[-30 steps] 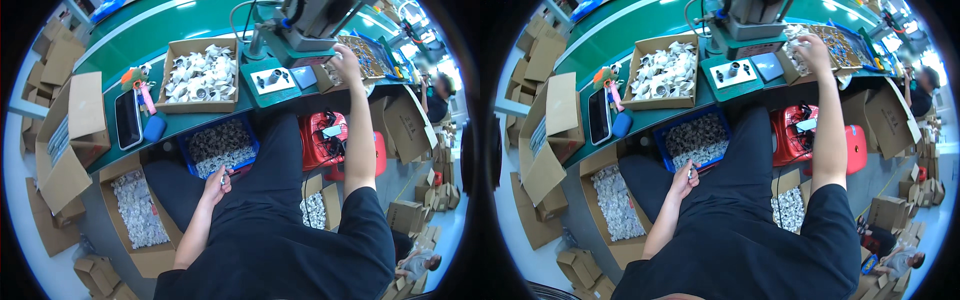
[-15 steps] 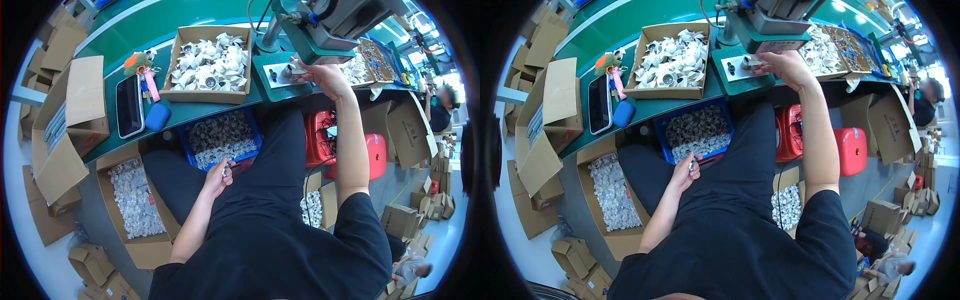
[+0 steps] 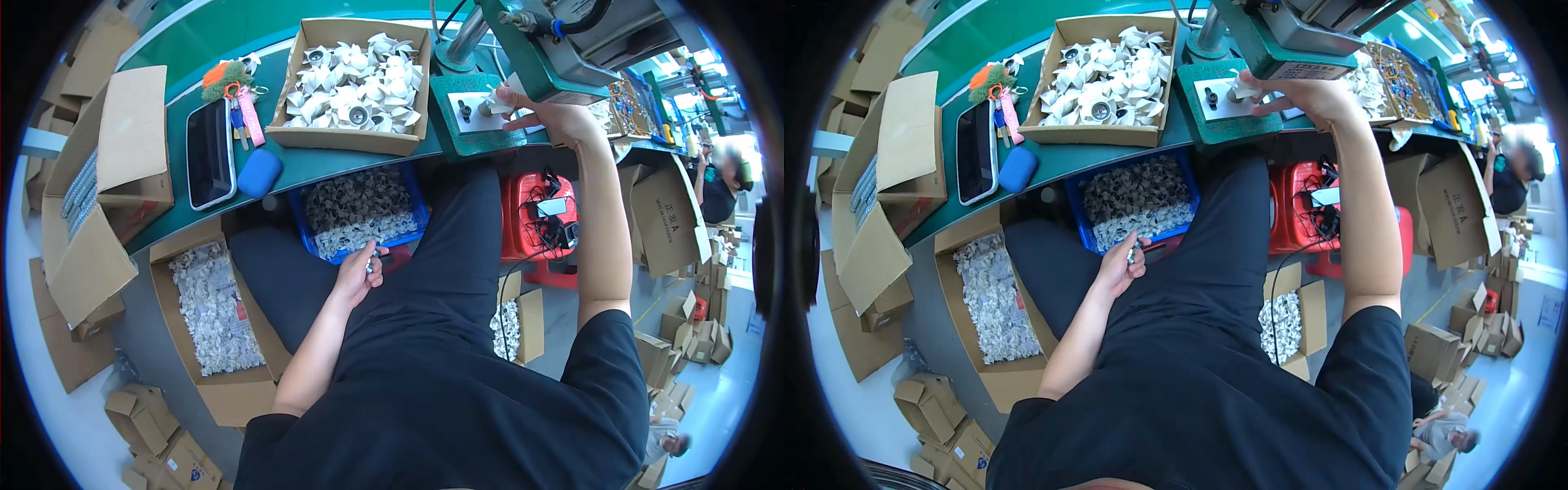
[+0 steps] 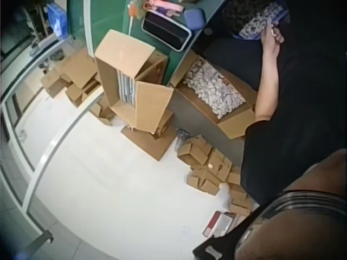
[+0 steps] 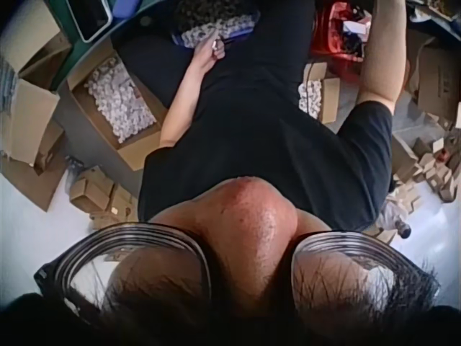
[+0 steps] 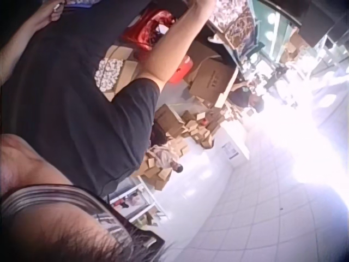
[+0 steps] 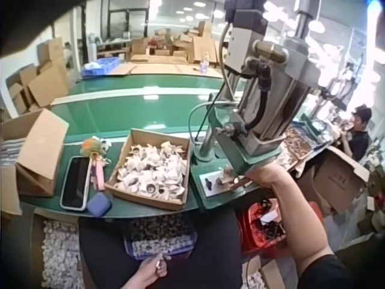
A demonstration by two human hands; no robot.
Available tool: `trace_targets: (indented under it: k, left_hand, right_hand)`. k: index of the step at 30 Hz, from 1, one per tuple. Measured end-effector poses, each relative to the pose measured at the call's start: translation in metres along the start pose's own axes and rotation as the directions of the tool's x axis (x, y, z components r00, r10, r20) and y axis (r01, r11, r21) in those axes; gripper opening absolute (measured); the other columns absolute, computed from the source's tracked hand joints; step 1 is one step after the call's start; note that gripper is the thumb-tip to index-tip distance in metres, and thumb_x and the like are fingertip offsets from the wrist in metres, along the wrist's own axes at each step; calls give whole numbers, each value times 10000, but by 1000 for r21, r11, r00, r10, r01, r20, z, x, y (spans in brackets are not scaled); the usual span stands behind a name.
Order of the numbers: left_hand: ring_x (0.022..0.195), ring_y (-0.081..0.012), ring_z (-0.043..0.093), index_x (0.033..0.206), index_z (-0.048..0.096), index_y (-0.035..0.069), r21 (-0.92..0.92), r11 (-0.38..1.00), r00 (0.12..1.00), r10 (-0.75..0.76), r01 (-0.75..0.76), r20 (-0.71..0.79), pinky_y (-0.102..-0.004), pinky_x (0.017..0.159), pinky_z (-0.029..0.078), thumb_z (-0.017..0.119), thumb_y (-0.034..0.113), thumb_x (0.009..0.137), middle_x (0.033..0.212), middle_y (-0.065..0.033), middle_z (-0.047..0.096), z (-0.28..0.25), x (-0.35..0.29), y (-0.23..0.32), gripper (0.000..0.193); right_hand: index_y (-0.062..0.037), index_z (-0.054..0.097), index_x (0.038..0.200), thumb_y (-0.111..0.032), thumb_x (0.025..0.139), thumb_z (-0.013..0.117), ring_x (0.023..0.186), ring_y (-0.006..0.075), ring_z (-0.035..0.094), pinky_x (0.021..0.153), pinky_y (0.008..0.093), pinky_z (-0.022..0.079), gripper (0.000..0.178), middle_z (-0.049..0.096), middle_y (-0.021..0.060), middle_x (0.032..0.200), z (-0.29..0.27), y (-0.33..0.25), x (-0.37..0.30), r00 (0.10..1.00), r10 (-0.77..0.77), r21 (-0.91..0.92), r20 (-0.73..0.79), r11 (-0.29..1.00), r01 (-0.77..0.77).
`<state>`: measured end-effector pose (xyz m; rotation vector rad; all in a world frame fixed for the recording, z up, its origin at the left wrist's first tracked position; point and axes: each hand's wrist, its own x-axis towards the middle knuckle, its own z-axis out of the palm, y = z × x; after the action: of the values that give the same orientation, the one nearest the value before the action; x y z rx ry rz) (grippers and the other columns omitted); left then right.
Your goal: Assembling small electronic components using a manual press machine at a production workbench.
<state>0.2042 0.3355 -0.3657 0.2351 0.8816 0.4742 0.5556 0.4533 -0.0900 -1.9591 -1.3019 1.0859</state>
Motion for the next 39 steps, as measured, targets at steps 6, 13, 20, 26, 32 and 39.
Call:
trace_targets:
  k: [6, 13, 20, 26, 32, 39]
  left_hand:
    - [507, -66, 395, 1141, 572, -16, -4, 1000, 1000, -7, 7, 9, -242, 518, 328, 523, 381, 1065, 629, 27, 464, 2, 2, -1, 406]
    - [508, -66, 395, 1132, 576, -10, -23, 1000, 1000, -5, 5, -5, -240, 518, 327, 530, 386, 1062, 637, 30, 472, -1, 2, 0, 405]
    - [521, -62, 417, 1138, 579, -9, -70, 997, 1000, 22, -21, 6, -236, 518, 341, 532, 383, 1061, 679, 14, 505, -9, 10, -7, 402]
    - [534, -62, 422, 1136, 581, 5, -83, 996, 999, 44, -43, 9, -236, 516, 339, 537, 384, 1059, 724, 0, 518, -12, 2, -9, 389]
    - [526, -63, 390, 1132, 582, 15, -137, 988, 997, 72, -73, -11, -228, 515, 330, 522, 400, 1063, 702, 20, 471, -11, -3, -2, 396]
    - [519, -64, 369, 1139, 583, 9, -214, 957, 929, 253, -198, 271, -215, 499, 332, 523, 437, 1051, 677, 35, 436, 30, -41, 37, 441]
  right_hand:
    - [-14, 739, 1046, -247, 810, 807, 960, 160, 703, 828, 287, 515, 339, 741, 88, 1002, -33, 91, 52, 1000, 6, 88, 11, 996, -7]
    - [-7, 702, 1062, -78, 923, 557, 953, 240, 627, 900, 373, 490, 214, 708, 123, 1046, -14, 137, 100, 737, -566, -797, -369, 601, 62]
    - [36, 612, 1182, -148, 942, 615, 1168, 220, 562, 1009, 356, 429, 303, 613, 173, 1253, -10, 131, 80, 827, -409, 108, -386, 870, 481]
    - [37, 660, 1119, -130, 834, 782, 1047, 190, 626, 935, 337, 480, 352, 681, 121, 1071, 51, 79, 4, 652, -655, -180, -381, 745, 643]
    - [2, 681, 1165, -78, 778, 839, 1016, 219, 651, 892, 331, 505, 426, 688, 131, 1084, 121, 36, -12, 185, -838, -508, -514, 471, 721]
    - [-14, 680, 1149, -128, 772, 833, 991, 307, 643, 869, 398, 510, 423, 683, 150, 1075, 137, -19, -18, 298, -885, -412, -357, 435, 801]
